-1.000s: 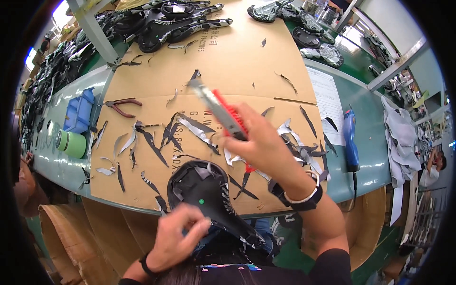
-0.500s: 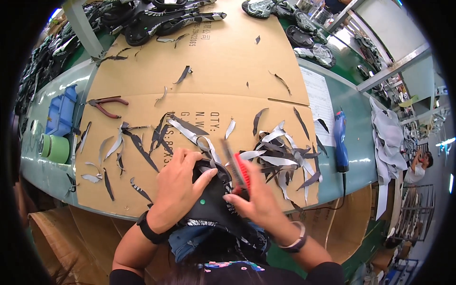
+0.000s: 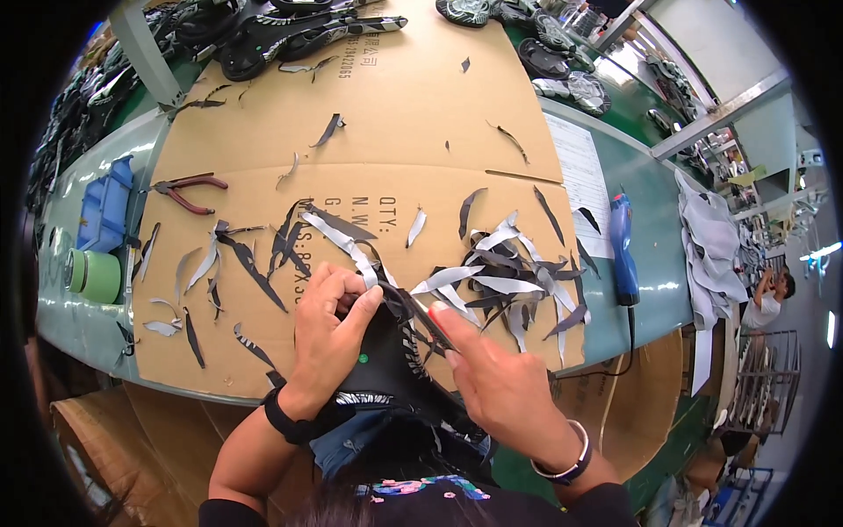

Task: The person picks up a bicycle seat, trims excess material from its underside using a utility knife, and places it onto a pile, repeating the process for several seats.

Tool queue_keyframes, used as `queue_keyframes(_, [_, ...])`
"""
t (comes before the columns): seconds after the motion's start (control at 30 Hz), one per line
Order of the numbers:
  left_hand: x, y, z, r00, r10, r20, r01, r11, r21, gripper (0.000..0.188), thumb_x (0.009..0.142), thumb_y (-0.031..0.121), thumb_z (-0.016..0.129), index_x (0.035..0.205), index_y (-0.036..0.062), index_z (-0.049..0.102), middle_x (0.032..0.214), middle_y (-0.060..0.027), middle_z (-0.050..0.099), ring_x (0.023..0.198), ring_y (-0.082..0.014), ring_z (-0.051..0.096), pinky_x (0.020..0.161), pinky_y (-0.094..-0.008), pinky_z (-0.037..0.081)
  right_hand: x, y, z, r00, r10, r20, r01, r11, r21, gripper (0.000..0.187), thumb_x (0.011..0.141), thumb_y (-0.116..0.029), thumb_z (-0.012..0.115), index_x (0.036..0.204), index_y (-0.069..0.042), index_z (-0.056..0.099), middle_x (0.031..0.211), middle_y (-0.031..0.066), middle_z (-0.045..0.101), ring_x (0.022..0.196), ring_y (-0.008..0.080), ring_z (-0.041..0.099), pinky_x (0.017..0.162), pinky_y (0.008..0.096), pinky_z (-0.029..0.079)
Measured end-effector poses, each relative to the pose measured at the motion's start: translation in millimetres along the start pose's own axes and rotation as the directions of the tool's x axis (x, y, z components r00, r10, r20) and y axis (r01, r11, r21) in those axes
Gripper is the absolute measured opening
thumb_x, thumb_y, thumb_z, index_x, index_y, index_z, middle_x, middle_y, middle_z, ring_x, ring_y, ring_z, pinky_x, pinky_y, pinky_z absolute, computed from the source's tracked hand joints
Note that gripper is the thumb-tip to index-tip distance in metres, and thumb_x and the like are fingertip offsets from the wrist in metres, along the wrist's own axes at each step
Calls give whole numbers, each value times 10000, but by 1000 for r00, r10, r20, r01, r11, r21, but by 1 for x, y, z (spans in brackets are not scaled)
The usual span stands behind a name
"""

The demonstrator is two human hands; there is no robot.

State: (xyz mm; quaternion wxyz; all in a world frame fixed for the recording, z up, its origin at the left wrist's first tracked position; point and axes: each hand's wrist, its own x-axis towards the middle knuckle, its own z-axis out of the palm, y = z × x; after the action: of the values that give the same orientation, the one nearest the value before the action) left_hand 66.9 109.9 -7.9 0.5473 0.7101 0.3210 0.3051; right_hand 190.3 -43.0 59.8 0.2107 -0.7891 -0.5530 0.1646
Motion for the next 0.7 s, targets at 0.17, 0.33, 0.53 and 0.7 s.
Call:
queue_keyframes(0.17, [0, -4, 5, 999, 33, -15, -34, 994, -107, 170, 857, 100, 661, 788, -7, 549, 804, -28, 457, 665, -98, 445, 599, -246, 380, 5, -19, -6, 984, -19, 180, 74, 951, -302, 587, 873, -105, 556, 1435, -119, 387, 627, 101, 529, 458, 291, 512, 408, 398, 382])
queue_keyframes(0.33, [5, -17, 3, 989, -128, -71, 73, 848, -524, 127, 911, 106, 617, 846, 4, 578, 810, -20, 506, 733, -120, 481, 671, -250, 409, -9, -32, 3, 987, 38, 154, 26, 919, -394, 603, 861, -109, 560, 1434, -101, 375, 625, 114, 536, 455, 305, 528, 413, 424, 389])
queue_keyframes(0.53, [19, -30, -6, 934, -321, -156, -98, 188, -977, 109, 966, 166, 573, 968, 58, 589, 821, -4, 542, 779, -95, 481, 706, -240, 411, -29, -22, 24, 990, 138, 23, -127, 957, -260, 593, 881, -163, 586, 1430, -94, 373, 695, 133, 587, 517, 334, 580, 450, 443, 420])
queue_keyframes(0.7, [15, 7, -20, 779, -599, -183, -47, 236, -971, 239, 981, 220, 553, 1129, 35, 518, 891, -68, 567, 768, -134, 512, 726, -280, 467, -23, 4, 39, 976, 83, -202, -76, 996, 40, 577, 854, -231, 664, 1358, -73, 433, 843, 176, 630, 692, 395, 621, 593, 432, 485])
